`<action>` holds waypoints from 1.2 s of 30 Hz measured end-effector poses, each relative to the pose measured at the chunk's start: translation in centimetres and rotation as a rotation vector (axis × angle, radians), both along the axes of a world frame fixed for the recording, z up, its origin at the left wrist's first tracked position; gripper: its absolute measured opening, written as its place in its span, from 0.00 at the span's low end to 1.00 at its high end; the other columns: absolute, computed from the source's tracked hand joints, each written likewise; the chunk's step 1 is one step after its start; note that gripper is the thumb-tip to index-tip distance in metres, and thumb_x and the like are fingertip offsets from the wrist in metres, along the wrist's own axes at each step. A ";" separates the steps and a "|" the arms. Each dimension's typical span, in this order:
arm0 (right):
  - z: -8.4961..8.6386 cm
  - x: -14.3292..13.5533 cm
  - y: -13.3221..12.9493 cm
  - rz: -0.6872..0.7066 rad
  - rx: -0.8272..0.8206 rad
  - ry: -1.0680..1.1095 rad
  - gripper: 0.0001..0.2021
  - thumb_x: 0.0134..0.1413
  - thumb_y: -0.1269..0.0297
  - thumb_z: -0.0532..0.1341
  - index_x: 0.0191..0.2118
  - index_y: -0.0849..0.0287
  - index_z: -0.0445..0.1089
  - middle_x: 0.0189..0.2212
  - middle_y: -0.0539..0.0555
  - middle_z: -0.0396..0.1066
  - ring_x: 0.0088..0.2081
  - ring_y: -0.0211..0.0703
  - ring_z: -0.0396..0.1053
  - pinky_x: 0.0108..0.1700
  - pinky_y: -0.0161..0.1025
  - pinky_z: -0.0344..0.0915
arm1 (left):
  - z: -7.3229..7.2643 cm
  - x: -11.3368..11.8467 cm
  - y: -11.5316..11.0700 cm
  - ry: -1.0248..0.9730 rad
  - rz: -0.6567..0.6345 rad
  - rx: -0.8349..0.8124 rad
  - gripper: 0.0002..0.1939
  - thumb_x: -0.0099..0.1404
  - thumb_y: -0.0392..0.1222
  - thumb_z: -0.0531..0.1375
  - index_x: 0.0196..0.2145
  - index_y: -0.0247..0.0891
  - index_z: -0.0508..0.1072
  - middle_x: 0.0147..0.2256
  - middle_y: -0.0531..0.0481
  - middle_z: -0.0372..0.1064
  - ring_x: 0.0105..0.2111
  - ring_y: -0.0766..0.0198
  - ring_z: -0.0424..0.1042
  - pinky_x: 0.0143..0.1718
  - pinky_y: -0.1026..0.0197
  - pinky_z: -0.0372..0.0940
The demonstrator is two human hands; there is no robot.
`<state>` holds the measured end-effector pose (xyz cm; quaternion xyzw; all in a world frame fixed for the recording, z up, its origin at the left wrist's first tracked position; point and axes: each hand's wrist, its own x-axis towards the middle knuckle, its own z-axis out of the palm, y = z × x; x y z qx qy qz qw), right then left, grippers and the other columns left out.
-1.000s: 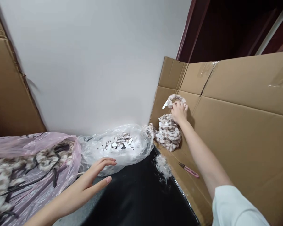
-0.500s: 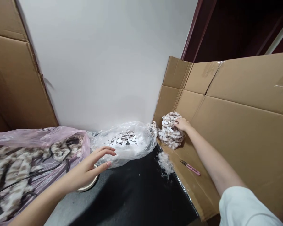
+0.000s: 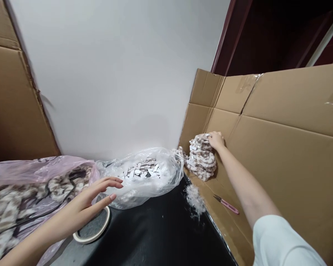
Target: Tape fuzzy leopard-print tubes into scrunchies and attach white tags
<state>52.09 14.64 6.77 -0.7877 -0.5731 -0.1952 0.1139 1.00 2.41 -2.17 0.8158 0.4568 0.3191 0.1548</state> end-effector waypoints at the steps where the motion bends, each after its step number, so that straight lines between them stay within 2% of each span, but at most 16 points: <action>1: 0.6 0.2 0.5 -0.023 0.007 0.007 0.20 0.64 0.67 0.46 0.53 0.63 0.69 0.55 0.66 0.64 0.56 0.58 0.58 0.54 0.52 0.59 | 0.1 -0.2 0.1 -0.019 0.004 -0.026 0.21 0.64 0.58 0.53 0.48 0.49 0.74 0.53 0.48 0.69 0.52 0.52 0.69 0.49 0.59 0.67; 3: 1.4 0.6 1.2 -0.037 -0.017 0.023 0.18 0.65 0.68 0.47 0.53 0.64 0.69 0.53 0.68 0.64 0.55 0.57 0.61 0.53 0.50 0.61 | 0.3 -0.7 0.4 -0.035 -0.025 -0.120 0.20 0.64 0.58 0.54 0.47 0.50 0.74 0.55 0.50 0.68 0.53 0.51 0.68 0.52 0.58 0.65; 5: 1.3 0.9 1.5 -0.008 -0.098 0.043 0.15 0.65 0.66 0.52 0.52 0.62 0.69 0.52 0.63 0.66 0.52 0.51 0.65 0.51 0.47 0.64 | 0.4 -1.2 0.7 -0.012 -0.033 -0.172 0.19 0.64 0.58 0.54 0.48 0.50 0.73 0.57 0.50 0.66 0.54 0.51 0.67 0.50 0.58 0.66; 8: 0.1 1.3 1.2 0.031 -0.225 0.068 0.14 0.62 0.61 0.59 0.51 0.60 0.67 0.50 0.57 0.68 0.47 0.46 0.69 0.48 0.47 0.68 | 0.5 -1.5 1.0 0.012 -0.022 -0.211 0.20 0.64 0.58 0.54 0.49 0.52 0.72 0.58 0.51 0.64 0.55 0.51 0.66 0.45 0.61 0.69; 10: -0.6 1.5 0.9 0.024 -0.253 0.076 0.13 0.60 0.62 0.61 0.49 0.60 0.69 0.48 0.58 0.70 0.46 0.46 0.70 0.48 0.44 0.67 | 0.4 -1.5 1.2 0.019 -0.019 -0.218 0.20 0.64 0.59 0.54 0.49 0.52 0.72 0.58 0.51 0.64 0.54 0.51 0.66 0.43 0.61 0.70; 13: -0.8 1.2 0.4 -0.010 -0.214 0.066 0.11 0.58 0.67 0.59 0.45 0.60 0.72 0.45 0.60 0.73 0.48 0.49 0.69 0.47 0.40 0.63 | 0.3 -1.4 1.3 0.012 -0.022 -0.206 0.20 0.64 0.58 0.54 0.49 0.52 0.73 0.56 0.51 0.66 0.54 0.50 0.66 0.46 0.58 0.69; 18: 0.1 -0.6 -0.4 -0.015 -0.068 -0.019 0.14 0.59 0.66 0.53 0.46 0.60 0.72 0.51 0.63 0.68 0.55 0.57 0.58 0.52 0.49 0.58 | 0.2 -1.1 0.9 -0.013 -0.032 -0.182 0.19 0.64 0.58 0.55 0.48 0.51 0.74 0.55 0.51 0.68 0.53 0.50 0.67 0.54 0.55 0.64; 23: -0.7 -1.7 -1.3 0.040 -0.062 -0.063 0.13 0.57 0.66 0.54 0.44 0.59 0.73 0.50 0.62 0.69 0.53 0.55 0.60 0.51 0.48 0.59 | 1.4 -1.8 0.6 0.026 0.027 -0.194 0.23 0.64 0.60 0.54 0.50 0.45 0.71 0.55 0.48 0.68 0.52 0.52 0.67 0.48 0.59 0.66; 25: -1.2 -2.1 -1.8 0.072 -0.072 -0.072 0.13 0.56 0.66 0.55 0.43 0.59 0.73 0.51 0.62 0.68 0.54 0.56 0.60 0.51 0.48 0.59 | 2.1 -3.0 0.8 0.092 0.087 -0.200 0.24 0.64 0.59 0.54 0.49 0.41 0.72 0.52 0.46 0.70 0.50 0.52 0.68 0.47 0.60 0.65; 28: -1.9 -3.0 -2.5 0.125 -0.049 -0.075 0.14 0.58 0.67 0.52 0.44 0.62 0.73 0.52 0.65 0.68 0.55 0.59 0.60 0.51 0.50 0.58 | 3.0 -6.2 1.2 0.271 0.245 -0.187 0.25 0.65 0.57 0.53 0.46 0.32 0.73 0.47 0.40 0.73 0.47 0.51 0.70 0.48 0.58 0.63; 29: -2.2 -3.4 -2.8 0.143 -0.029 -0.070 0.15 0.60 0.66 0.50 0.45 0.62 0.72 0.51 0.65 0.69 0.53 0.58 0.62 0.49 0.49 0.59 | 3.2 -7.4 1.2 0.340 0.322 -0.183 0.25 0.66 0.55 0.53 0.45 0.29 0.73 0.45 0.39 0.74 0.44 0.50 0.71 0.46 0.58 0.63; 31: -3.1 -4.3 -3.5 0.119 0.035 0.009 0.16 0.63 0.62 0.48 0.43 0.60 0.72 0.41 0.65 0.74 0.43 0.56 0.70 0.41 0.45 0.62 | 3.5 -10.0 1.2 0.464 0.464 -0.184 0.26 0.66 0.54 0.51 0.44 0.26 0.73 0.42 0.38 0.75 0.40 0.52 0.73 0.41 0.60 0.63; 33: -4.5 -5.4 -4.8 0.171 0.025 0.041 0.16 0.62 0.59 0.49 0.39 0.59 0.73 0.34 0.64 0.75 0.37 0.55 0.72 0.36 0.44 0.62 | 3.5 -12.1 1.3 0.555 0.629 -0.208 0.26 0.66 0.53 0.49 0.42 0.24 0.74 0.39 0.39 0.76 0.38 0.55 0.72 0.37 0.62 0.63; 35: -6.6 -6.7 -6.8 0.277 0.015 0.107 0.14 0.59 0.58 0.53 0.36 0.57 0.74 0.28 0.61 0.75 0.31 0.52 0.72 0.35 0.44 0.63 | 3.4 -13.5 1.5 0.587 0.697 -0.259 0.25 0.66 0.51 0.49 0.42 0.24 0.74 0.40 0.38 0.76 0.38 0.56 0.72 0.36 0.63 0.62; 36: -7.8 -7.5 -7.9 0.344 0.006 0.136 0.13 0.58 0.58 0.54 0.37 0.56 0.74 0.28 0.60 0.75 0.31 0.50 0.72 0.35 0.44 0.64 | 3.2 -13.8 1.7 0.591 0.700 -0.306 0.23 0.64 0.49 0.51 0.42 0.24 0.74 0.41 0.38 0.76 0.38 0.55 0.72 0.36 0.62 0.63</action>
